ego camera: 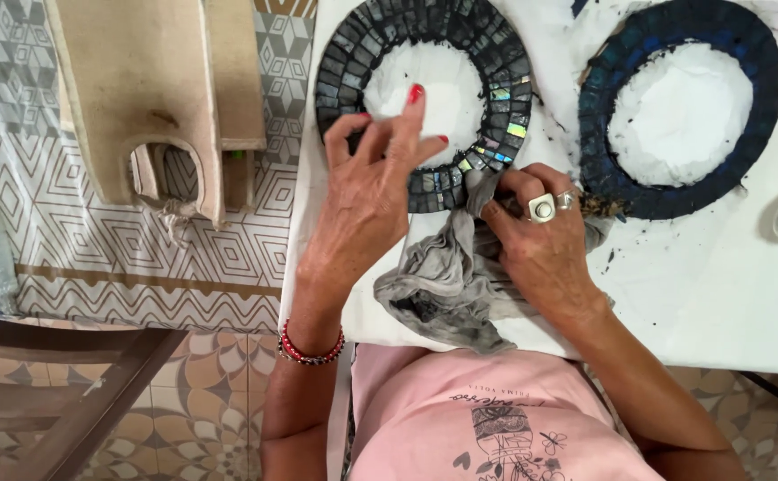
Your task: Applying grout to a circular mosaic frame and wiping away the excess with a cloth
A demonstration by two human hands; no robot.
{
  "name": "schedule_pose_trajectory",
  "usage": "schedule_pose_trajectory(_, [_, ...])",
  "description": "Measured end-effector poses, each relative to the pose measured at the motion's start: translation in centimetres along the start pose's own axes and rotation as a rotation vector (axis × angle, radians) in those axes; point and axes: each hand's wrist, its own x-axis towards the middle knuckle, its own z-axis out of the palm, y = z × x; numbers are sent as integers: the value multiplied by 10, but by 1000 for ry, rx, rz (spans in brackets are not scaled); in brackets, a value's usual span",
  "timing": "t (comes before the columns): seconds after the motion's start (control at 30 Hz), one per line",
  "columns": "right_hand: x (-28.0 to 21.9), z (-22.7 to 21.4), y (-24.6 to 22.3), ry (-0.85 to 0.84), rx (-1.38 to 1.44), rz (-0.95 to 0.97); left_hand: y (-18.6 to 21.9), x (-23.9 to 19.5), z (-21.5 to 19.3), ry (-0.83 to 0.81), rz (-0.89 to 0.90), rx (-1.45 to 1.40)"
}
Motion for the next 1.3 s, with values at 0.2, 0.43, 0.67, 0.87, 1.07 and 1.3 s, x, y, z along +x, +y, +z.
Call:
schedule_pose_trajectory(0.2, [15,-2,-3,-13,-33,-3,7,7,-7,-5,84,57])
schedule_pose_trajectory(0.43, [6,3,0,-31,-50,3,8,7,-7,-34,64,30])
schedule_pose_trajectory(0.67, [-1,4,0,-42,-41,10,9,8,-10,-29,61,23])
schedule_pose_trajectory(0.87, [12,4,-3,-24,-36,20,9,9,-9,-33,59,18])
schedule_pose_trajectory(1.07, [-2,3,-4,-41,-25,35,9,8,-8,-35,53,3])
schedule_pose_trajectory(1.3, [8,5,-5,-38,11,47,8,7,-8,-40,49,-3])
